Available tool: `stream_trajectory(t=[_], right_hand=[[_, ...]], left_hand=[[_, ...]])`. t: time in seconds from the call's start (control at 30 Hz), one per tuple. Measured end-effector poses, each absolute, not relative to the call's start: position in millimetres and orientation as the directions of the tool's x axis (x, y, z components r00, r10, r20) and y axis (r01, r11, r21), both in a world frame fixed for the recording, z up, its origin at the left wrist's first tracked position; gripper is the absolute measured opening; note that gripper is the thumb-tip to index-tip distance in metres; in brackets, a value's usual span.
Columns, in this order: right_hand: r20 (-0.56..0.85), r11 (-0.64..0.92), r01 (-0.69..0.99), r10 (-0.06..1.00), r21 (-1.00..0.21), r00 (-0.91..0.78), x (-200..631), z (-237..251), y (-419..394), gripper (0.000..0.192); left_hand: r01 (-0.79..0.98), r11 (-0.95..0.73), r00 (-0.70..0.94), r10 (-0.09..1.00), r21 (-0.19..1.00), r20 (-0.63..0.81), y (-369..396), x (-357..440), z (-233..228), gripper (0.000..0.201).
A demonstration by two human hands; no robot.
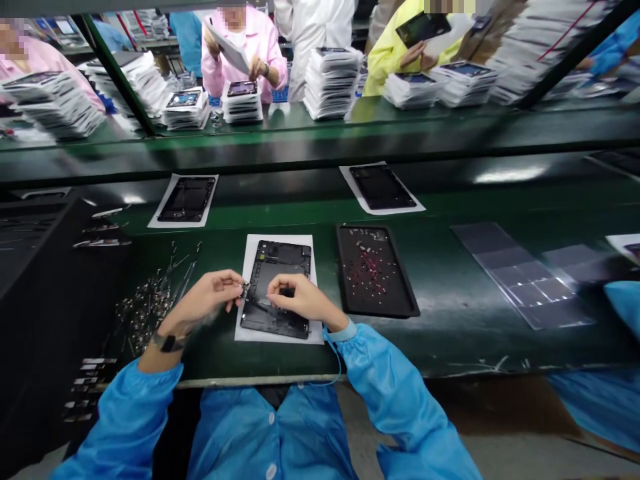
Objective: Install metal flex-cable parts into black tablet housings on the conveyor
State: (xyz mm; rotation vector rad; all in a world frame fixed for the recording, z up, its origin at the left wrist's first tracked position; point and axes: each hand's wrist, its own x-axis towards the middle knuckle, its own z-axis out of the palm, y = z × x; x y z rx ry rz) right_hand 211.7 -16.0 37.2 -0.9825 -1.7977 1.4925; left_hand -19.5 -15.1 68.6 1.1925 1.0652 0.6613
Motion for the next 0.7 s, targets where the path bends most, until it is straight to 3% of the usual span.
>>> stream_trajectory(t=[0.1,0.23,0.33,0.43,0.57,0.7], right_hand=[[0.015,0.103,0.17,0.891,-0.98,-0.454,218,36,-11,0.022],[0.111,0.132,0.172,0.986,-0.976,-0.125,243,39,1,0.019],[0.065,0.066,0.08,0.998,-0.995,-0.011,251,38,4,0.019],[-0.047,-0.054,-0.039,0.984,-0.998,-0.171,237,33,-1,0.023],[-0.158,-0.209,-0.062,0.874,-0.976,-0.46,206,27,-17,0.03],[-0.26,-0.328,-0.036,0.805,-0.944,-0.533,193,22,-24,0.034]], left_hand=[[0.022,0.228,0.344,0.912,0.973,-0.222,3,-18,45,0.033],[-0.1,0.15,0.172,0.976,0.984,-0.131,8,-27,29,0.033],[-0.103,0.131,0.167,0.979,0.986,-0.113,5,-29,28,0.035],[-0.072,0.157,0.241,0.961,0.985,-0.136,0,-27,34,0.04],[-0.003,0.231,0.42,0.883,0.973,-0.208,-7,-22,42,0.036],[0.147,0.197,0.528,0.813,0.969,-0.245,-11,-16,44,0.024]])
